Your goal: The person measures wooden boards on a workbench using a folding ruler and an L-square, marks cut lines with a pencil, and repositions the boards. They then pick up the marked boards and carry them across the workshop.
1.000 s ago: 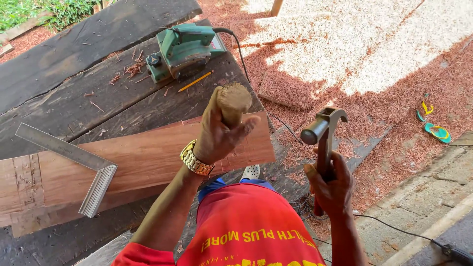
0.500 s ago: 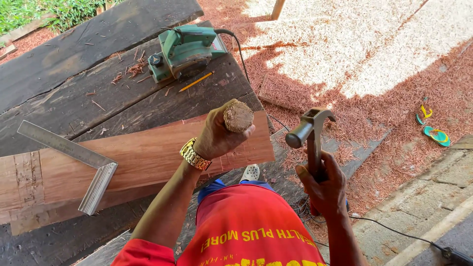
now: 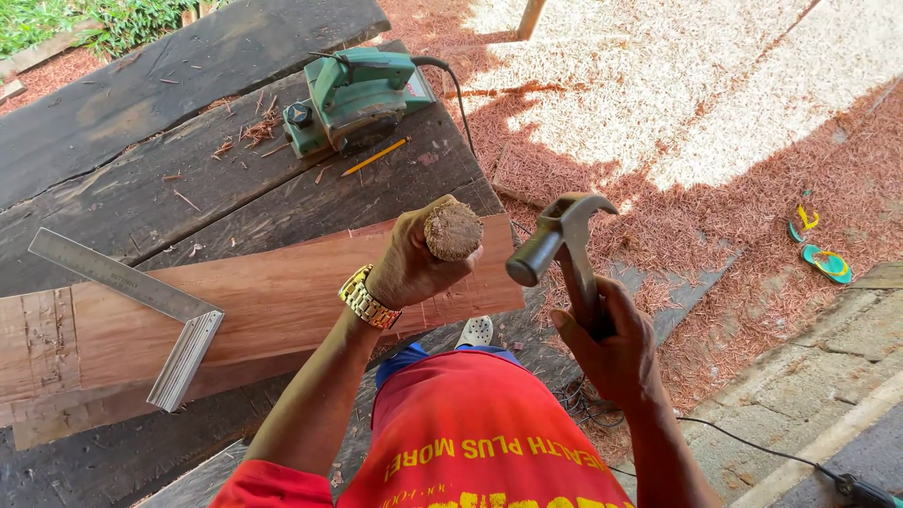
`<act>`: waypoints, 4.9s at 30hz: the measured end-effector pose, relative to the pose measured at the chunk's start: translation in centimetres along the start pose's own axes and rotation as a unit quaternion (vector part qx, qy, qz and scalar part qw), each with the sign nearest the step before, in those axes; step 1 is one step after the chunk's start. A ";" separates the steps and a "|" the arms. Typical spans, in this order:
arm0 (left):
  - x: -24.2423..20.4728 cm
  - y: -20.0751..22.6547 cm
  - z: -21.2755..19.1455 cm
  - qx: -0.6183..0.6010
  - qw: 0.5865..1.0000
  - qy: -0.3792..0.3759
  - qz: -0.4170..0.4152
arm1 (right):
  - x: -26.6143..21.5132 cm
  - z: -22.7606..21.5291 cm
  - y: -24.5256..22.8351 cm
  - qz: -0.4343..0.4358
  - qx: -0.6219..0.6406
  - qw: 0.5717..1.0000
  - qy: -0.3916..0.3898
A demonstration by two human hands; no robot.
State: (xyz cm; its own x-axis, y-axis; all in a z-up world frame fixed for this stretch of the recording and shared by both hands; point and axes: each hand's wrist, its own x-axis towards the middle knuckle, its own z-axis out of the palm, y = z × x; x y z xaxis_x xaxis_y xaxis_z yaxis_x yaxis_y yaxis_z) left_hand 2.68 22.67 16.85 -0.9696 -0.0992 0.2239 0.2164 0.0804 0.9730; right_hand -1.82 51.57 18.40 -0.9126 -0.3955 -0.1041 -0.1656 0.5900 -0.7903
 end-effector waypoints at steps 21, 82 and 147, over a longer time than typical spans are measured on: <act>-1.0 -3.0 -0.2 -0.074 0.996 -0.032 -0.044 | 5.5 -3.5 -9.7 -0.188 -0.191 0.938 -0.220; -0.7 3.2 -0.4 0.070 0.993 -0.009 -0.094 | 4.7 -3.6 -9.6 -0.251 -0.263 0.908 -0.209; -1.9 -0.9 0.7 0.002 0.999 -0.022 -0.049 | 4.7 -3.6 -6.9 -0.179 -0.207 0.931 -0.240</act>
State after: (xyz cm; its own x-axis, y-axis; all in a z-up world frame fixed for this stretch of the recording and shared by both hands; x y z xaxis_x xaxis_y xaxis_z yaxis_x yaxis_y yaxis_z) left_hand 4.28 23.48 15.52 -0.9902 -0.0638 0.1244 0.1194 0.0765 0.9899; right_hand -6.30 48.21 25.54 -0.5154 -0.8297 -0.2143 -0.6486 0.5412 -0.5352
